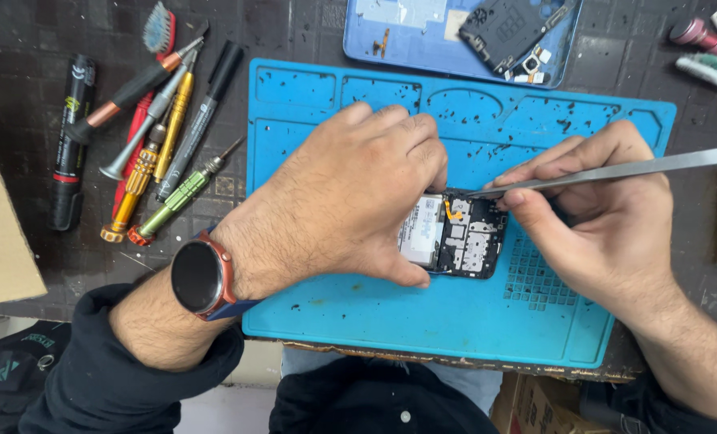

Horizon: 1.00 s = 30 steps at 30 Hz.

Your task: The person unscrews screws on the back of a smartphone with a screwdriver, then uses a metal pry bar to pry open the back cover and lift internal components, working on a blue repair mat. They set the removed cover aside and continue prying at the battery and internal parts by hand and with the pry bar.

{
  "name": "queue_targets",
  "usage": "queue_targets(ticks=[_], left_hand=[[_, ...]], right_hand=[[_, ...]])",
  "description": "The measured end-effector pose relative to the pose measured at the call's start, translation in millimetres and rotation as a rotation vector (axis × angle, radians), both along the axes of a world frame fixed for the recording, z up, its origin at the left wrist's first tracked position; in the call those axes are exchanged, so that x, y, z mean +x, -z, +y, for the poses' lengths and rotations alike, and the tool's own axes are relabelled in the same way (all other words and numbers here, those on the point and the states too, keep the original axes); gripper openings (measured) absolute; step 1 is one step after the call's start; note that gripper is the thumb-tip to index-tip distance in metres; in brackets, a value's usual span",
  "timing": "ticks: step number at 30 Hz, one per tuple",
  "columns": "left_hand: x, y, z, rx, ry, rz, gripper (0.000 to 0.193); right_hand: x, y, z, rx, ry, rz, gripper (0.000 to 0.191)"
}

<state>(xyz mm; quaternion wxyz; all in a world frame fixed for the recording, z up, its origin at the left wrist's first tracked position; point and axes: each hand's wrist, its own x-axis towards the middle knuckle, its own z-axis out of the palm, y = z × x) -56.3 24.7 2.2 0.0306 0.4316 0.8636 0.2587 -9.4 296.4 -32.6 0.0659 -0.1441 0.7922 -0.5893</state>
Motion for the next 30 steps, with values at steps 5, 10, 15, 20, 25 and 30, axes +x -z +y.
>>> queue_targets(ticks=[5,10,15,20,25,30], left_hand=[[0.4,0.6,0.3,0.011,-0.001,-0.013,0.068],[0.8,-1.7,0.2,0.007,0.007,-0.029,0.067],[-0.7,-0.8,-0.4,0.023,0.016,-0.047,0.066],[1.2,0.3,-2.6,0.04,0.006,-0.067,0.066],[-2.1,-0.2,0.3,0.019,0.01,-0.04,0.069],[-0.6,1.7,0.0,0.011,-0.002,-0.058,0.067]], right_hand=[[-2.5,-1.2,2.5,0.042,-0.007,-0.01,0.03],[-6.8,-1.4,4.4,0.028,-0.04,-0.027,0.031],[-6.0,1.1,3.4,-0.004,-0.03,-0.034,0.032],[-2.9,4.2,1.9,-0.026,-0.047,-0.009,0.033],[-3.1,5.0,2.6,-0.048,-0.05,-0.037,0.034],[-0.2,4.3,0.9,-0.048,-0.049,-0.001,0.034]])
